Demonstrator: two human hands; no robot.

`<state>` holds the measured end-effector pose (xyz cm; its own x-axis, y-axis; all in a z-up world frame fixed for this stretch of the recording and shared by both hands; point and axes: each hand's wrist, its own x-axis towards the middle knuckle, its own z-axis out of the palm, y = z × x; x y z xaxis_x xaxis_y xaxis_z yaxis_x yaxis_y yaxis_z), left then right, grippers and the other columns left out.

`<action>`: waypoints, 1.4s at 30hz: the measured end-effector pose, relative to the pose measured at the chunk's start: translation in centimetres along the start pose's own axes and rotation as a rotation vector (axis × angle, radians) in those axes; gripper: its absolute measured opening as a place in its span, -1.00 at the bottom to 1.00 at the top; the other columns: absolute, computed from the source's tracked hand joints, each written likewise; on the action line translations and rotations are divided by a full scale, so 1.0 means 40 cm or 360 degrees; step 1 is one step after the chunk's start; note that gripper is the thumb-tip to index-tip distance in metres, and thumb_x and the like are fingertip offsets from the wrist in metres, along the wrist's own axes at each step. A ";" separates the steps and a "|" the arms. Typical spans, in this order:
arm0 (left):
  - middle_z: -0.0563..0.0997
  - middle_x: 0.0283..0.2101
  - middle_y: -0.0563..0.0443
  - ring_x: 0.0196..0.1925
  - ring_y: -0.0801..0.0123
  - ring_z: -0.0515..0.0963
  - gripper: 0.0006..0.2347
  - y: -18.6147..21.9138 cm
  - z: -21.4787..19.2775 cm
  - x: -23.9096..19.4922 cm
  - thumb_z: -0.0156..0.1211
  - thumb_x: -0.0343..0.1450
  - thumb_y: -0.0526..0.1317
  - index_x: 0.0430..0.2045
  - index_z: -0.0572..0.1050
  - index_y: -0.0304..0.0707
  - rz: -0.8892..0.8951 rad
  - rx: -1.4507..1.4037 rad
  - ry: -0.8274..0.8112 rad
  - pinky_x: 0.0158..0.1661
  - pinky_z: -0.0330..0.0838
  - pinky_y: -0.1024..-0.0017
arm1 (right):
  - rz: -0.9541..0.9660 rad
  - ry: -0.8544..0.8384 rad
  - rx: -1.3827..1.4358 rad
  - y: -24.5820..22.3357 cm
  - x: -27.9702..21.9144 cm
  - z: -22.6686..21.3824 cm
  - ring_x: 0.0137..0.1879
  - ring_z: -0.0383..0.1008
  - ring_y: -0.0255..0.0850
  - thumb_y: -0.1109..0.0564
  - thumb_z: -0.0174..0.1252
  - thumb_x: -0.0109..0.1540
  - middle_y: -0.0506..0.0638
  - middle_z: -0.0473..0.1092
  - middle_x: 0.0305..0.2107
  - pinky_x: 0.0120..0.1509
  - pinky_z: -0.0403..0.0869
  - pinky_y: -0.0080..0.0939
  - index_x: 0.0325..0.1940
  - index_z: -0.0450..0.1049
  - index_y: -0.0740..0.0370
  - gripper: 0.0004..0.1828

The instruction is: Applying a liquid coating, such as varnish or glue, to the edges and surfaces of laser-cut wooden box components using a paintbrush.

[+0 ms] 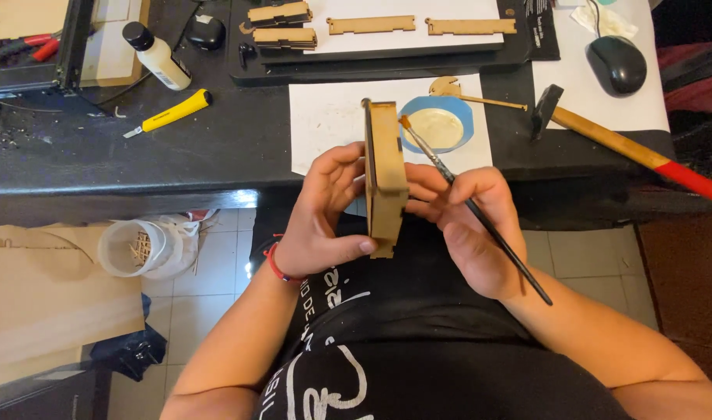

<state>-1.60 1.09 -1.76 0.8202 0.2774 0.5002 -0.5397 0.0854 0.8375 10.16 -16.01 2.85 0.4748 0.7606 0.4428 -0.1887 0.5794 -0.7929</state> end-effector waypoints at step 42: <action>0.11 0.47 -0.04 0.56 0.19 0.16 -0.17 -0.084 -0.094 0.034 0.45 0.26 -0.30 0.39 -0.01 -0.11 0.0370 0.0357 0.0171 0.53 0.16 0.19 | 0.0655 0.0000 -0.2172 -0.091 0.236 -0.262 -0.29 0.40 -0.33 0.15 0.16 0.31 -0.13 0.44 -0.40 -0.17 0.38 -0.30 -0.16 0.46 0.10 -0.96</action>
<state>0.63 4.78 -4.71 0.6491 0.3648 0.6676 -0.6451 -0.2010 0.7371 24.32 -14.01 5.52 0.5903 0.8026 0.0860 0.6515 -0.4109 -0.6378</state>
